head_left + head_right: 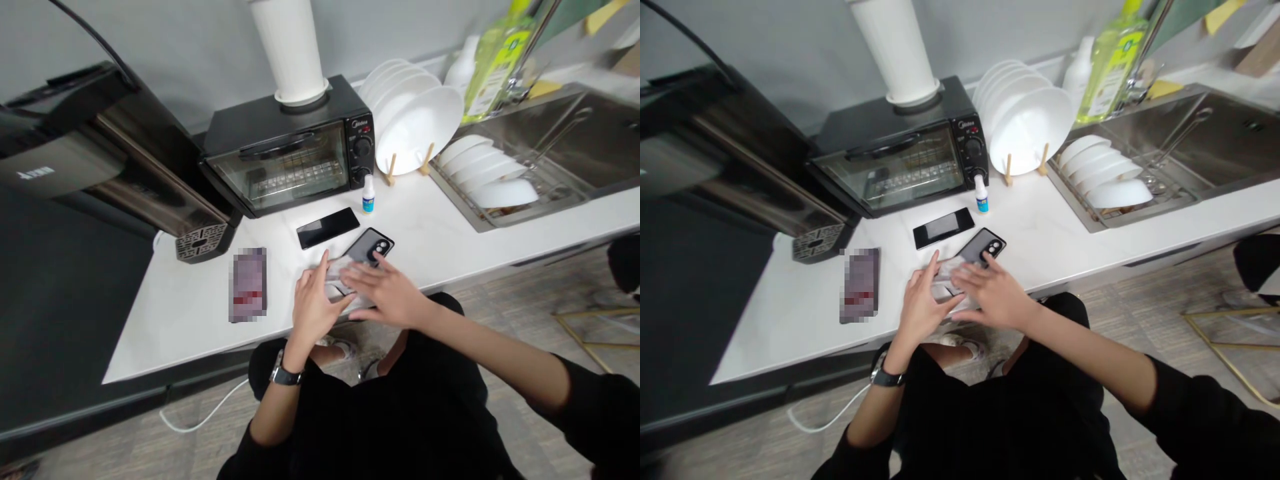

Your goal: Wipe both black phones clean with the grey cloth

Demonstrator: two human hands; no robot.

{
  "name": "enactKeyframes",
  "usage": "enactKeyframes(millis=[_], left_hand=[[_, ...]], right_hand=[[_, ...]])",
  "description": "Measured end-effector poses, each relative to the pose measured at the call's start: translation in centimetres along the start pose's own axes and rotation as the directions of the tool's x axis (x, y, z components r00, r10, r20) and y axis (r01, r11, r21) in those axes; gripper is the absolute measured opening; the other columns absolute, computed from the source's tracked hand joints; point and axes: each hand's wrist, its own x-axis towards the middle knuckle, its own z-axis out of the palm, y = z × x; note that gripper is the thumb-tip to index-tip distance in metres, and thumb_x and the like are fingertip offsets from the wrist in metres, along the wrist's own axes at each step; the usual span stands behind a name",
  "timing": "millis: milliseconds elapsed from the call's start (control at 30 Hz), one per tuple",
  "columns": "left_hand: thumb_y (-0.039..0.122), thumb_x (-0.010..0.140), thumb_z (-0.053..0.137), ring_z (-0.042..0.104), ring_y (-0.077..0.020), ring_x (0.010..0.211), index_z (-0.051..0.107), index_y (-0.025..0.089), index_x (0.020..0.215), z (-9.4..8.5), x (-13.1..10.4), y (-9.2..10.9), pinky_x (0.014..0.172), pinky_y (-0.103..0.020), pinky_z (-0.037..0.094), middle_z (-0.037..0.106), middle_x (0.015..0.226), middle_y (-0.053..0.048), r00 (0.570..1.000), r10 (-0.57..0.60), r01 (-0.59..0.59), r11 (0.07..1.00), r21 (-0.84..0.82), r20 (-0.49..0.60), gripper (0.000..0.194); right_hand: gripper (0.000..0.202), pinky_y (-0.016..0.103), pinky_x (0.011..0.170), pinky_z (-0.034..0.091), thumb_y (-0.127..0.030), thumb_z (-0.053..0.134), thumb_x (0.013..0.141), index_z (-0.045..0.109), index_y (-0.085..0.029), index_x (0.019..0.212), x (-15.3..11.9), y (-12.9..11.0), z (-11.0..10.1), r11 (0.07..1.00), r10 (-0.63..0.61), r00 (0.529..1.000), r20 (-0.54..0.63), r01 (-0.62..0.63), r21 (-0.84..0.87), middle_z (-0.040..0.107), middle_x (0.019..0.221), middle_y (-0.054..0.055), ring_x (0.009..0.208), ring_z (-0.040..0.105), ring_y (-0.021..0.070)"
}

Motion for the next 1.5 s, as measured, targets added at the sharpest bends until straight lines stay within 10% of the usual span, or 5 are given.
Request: enactKeyframes(millis=[333,433,567,667,1500], left_hand=[[0.037,0.086,0.083,0.055,-0.0305,0.131,0.022,0.03,0.169,-0.4,0.0,0.1,0.114,-0.049,0.042,0.063,0.15,-0.007,1.0,0.014,-0.014,1.0,-0.018,0.009,0.103],[0.035,0.086,0.082,0.056,-0.0311,0.13,0.022,0.029,0.169,-0.4,0.1,0.1,0.114,-0.05,0.043,0.064,0.149,-0.008,1.0,0.002,-0.002,1.0,-0.02,0.011,0.102],[0.038,0.086,0.083,0.055,-0.0313,0.132,0.022,0.031,0.168,-0.4,0.1,0.1,0.115,-0.051,0.042,0.064,0.149,-0.008,1.0,0.017,-0.017,1.0,-0.012,-0.003,0.103],[0.036,0.085,0.084,0.056,-0.031,0.131,0.021,0.031,0.169,-0.3,0.1,0.1,0.114,-0.05,0.044,0.065,0.148,-0.007,1.0,0.011,-0.011,1.0,-0.008,0.0,0.104],[0.043,0.084,0.085,0.056,-0.0317,0.127,0.02,0.03,0.169,-0.1,0.0,0.2,0.109,-0.047,0.044,0.064,0.148,-0.008,1.0,-0.005,0.005,1.0,0.007,0.001,0.107]], right_hand=[[0.088,0.065,0.126,0.026,-0.074,0.047,0.1,0.054,-0.002,0.152,0.5,-1.3,1.0,0.971,0.228,0.968,-0.105,-0.234,-0.054,0.052,0.157,0.029,0.15,0.047,0.043],[0.094,0.061,0.127,0.028,-0.08,0.042,0.098,0.055,-0.004,0.152,0.6,-1.3,1.0,0.999,0.038,0.998,-0.046,-0.038,0.001,0.056,0.155,0.026,0.147,0.051,0.0401],[0.089,0.068,0.125,0.024,-0.078,0.044,0.099,0.056,-0.006,0.151,0.4,-0.5,0.6,0.971,0.228,0.969,-0.094,-0.233,-0.052,0.056,0.154,0.027,0.145,0.052,0.0434],[0.09,0.061,0.127,0.027,-0.081,0.043,0.098,0.056,-0.01,0.152,0.1,-0.3,0.3,1.0,0.023,1.0,-0.014,-0.023,-0.008,0.057,0.156,0.022,0.148,0.049,0.0384],[0.074,0.068,0.126,0.024,-0.07,0.048,0.102,0.059,-0.015,0.15,1.0,0.3,-0.1,0.992,0.129,0.992,-0.014,-0.129,-0.011,0.061,0.153,0.02,0.144,0.055,0.0387]])
